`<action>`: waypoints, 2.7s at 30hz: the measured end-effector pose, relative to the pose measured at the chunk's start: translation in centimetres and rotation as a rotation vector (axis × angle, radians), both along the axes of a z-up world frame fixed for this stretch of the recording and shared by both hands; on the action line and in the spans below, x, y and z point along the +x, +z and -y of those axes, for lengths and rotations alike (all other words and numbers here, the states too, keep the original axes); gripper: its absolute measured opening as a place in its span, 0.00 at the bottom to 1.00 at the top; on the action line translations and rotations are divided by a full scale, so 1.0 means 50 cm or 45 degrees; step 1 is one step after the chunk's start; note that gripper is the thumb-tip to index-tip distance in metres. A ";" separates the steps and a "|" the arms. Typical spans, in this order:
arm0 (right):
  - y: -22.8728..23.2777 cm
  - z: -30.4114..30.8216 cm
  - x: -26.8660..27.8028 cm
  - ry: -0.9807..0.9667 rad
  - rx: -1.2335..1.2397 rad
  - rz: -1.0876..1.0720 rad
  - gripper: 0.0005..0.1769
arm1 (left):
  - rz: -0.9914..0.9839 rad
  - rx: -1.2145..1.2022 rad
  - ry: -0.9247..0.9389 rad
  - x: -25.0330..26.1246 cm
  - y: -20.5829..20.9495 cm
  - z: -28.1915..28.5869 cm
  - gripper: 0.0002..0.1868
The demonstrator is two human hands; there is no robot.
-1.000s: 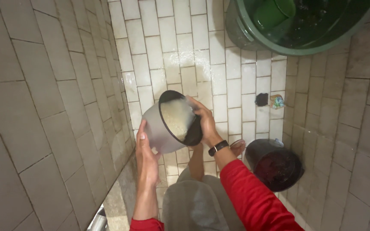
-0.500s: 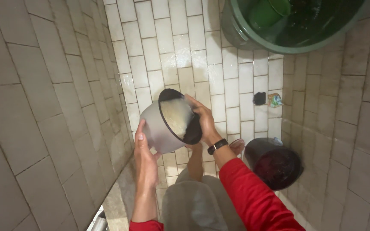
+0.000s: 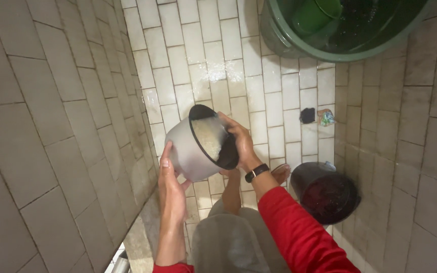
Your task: Washing rice in a small pot under a running tap.
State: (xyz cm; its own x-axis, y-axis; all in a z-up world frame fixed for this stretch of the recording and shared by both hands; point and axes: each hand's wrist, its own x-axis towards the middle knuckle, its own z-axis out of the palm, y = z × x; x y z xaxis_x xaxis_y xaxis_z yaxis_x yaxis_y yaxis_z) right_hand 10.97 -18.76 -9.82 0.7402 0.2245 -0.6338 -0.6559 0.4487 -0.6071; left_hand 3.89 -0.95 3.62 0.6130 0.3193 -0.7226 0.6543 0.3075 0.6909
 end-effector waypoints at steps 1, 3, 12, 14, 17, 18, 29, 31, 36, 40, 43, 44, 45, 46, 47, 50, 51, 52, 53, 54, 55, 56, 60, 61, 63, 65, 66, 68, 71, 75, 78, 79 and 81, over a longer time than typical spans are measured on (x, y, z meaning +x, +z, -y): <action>-0.001 0.001 0.000 0.008 -0.009 0.008 0.34 | -0.012 0.004 -0.003 0.000 0.001 0.000 0.37; 0.001 0.003 0.000 0.014 -0.020 0.015 0.34 | -0.024 0.006 -0.007 -0.001 0.002 0.003 0.37; 0.022 0.043 -0.004 -0.039 -0.084 0.032 0.33 | 0.009 0.033 -0.072 -0.003 -0.019 0.044 0.38; 0.045 0.091 -0.023 -0.008 -0.316 0.217 0.32 | 0.172 0.354 -0.407 -0.017 -0.055 0.080 0.48; 0.095 0.194 -0.049 0.013 -0.659 0.351 0.30 | 0.222 -0.135 -0.335 -0.005 -0.097 0.172 0.51; 0.095 0.248 -0.063 -0.006 -0.669 0.346 0.30 | 0.222 -0.145 -0.356 0.010 -0.098 0.215 0.51; 0.134 0.831 -0.270 -0.213 -1.116 0.400 0.28 | -0.410 -0.384 -0.842 0.047 0.005 0.726 0.45; 0.189 0.895 -0.273 -0.158 -1.202 0.434 0.28 | -0.285 -0.454 -0.779 0.020 -0.026 0.806 0.45; 0.253 0.994 -0.314 -0.085 -1.851 0.433 0.21 | 0.062 -0.189 -0.918 -0.031 -0.078 0.924 0.44; 0.263 1.027 -0.292 0.923 -1.987 0.987 0.22 | 0.262 -0.129 -0.908 -0.054 -0.099 0.971 0.44; 0.276 0.983 -0.212 1.257 -1.953 1.066 0.34 | 0.370 -0.058 -0.950 -0.063 -0.085 0.978 0.44; 0.272 0.971 -0.184 1.375 -2.065 1.043 0.42 | 0.359 0.003 -1.019 -0.055 -0.075 0.981 0.45; 0.258 0.970 -0.178 1.369 -2.062 1.050 0.42 | 0.360 0.011 -1.019 -0.062 -0.094 0.987 0.45; 0.245 0.966 -0.176 1.426 -2.053 0.884 0.45 | 0.426 0.031 -0.987 -0.073 -0.112 0.991 0.44; 0.232 0.961 -0.175 1.478 -2.040 0.717 0.47 | 0.492 0.050 -0.956 -0.085 -0.129 0.992 0.43; 0.072 1.026 -0.252 1.101 -1.896 0.878 0.39 | 0.385 0.075 -1.017 -0.064 -0.088 0.979 0.43; 0.058 1.038 -0.249 1.099 -1.904 0.885 0.39 | 0.395 0.075 -1.014 -0.068 -0.096 0.984 0.43; 0.040 1.040 -0.250 1.030 -1.754 0.703 0.36 | 0.349 0.060 -1.032 -0.077 -0.104 0.981 0.43; 0.022 1.042 -0.251 0.962 -1.599 0.526 0.33 | 0.303 0.044 -1.051 -0.086 -0.112 0.978 0.44; 0.025 1.029 -0.245 0.966 -1.593 0.526 0.33 | 0.298 0.047 -1.049 -0.085 -0.105 0.973 0.44; 0.028 1.016 -0.240 0.951 -1.627 0.300 0.30 | 0.219 -0.061 -1.029 -0.083 -0.099 0.968 0.44; 0.032 1.006 -0.232 0.928 -1.659 0.075 0.27 | 0.146 -0.170 -1.009 -0.078 -0.093 0.966 0.45; 0.041 0.988 -0.222 1.150 -1.741 -0.066 0.19 | 0.177 -0.134 -1.016 -0.091 -0.137 0.971 0.47; 0.041 0.989 -0.229 1.297 -1.542 0.195 0.18 | 0.251 -0.141 -1.004 -0.097 -0.157 0.971 0.46; 0.028 0.993 -0.244 1.424 -1.334 0.459 0.17 | 0.331 -0.148 -0.990 -0.091 -0.174 0.968 0.46; 0.007 0.998 -0.271 1.142 -1.708 1.359 0.26 | 0.250 -0.046 -1.066 -0.077 -0.164 0.958 0.44; 0.020 0.992 -0.261 1.144 -1.708 1.360 0.26 | 0.251 -0.047 -1.064 -0.074 -0.153 0.951 0.44; 0.045 0.975 -0.240 1.190 -1.860 1.067 0.29 | 0.420 0.044 -1.083 -0.065 -0.130 0.932 0.46; 0.107 0.935 -0.200 1.238 -2.051 0.609 0.34 | 0.356 0.022 -0.942 -0.045 -0.095 0.939 0.45; 0.117 0.917 -0.200 0.903 -1.492 -0.074 0.39 | 0.497 0.052 -0.929 -0.060 -0.096 0.940 0.44; 0.045 0.928 -0.237 0.698 -1.175 0.205 0.44 | 0.503 0.026 -0.976 -0.055 -0.103 0.939 0.46; 0.016 0.934 -0.243 0.614 -1.346 0.440 0.37 | 0.513 0.018 -0.962 -0.058 -0.117 0.939 0.46; -0.042 0.941 -0.252 0.517 -1.498 0.680 0.31 | 0.520 0.021 -0.954 -0.053 -0.119 0.930 0.47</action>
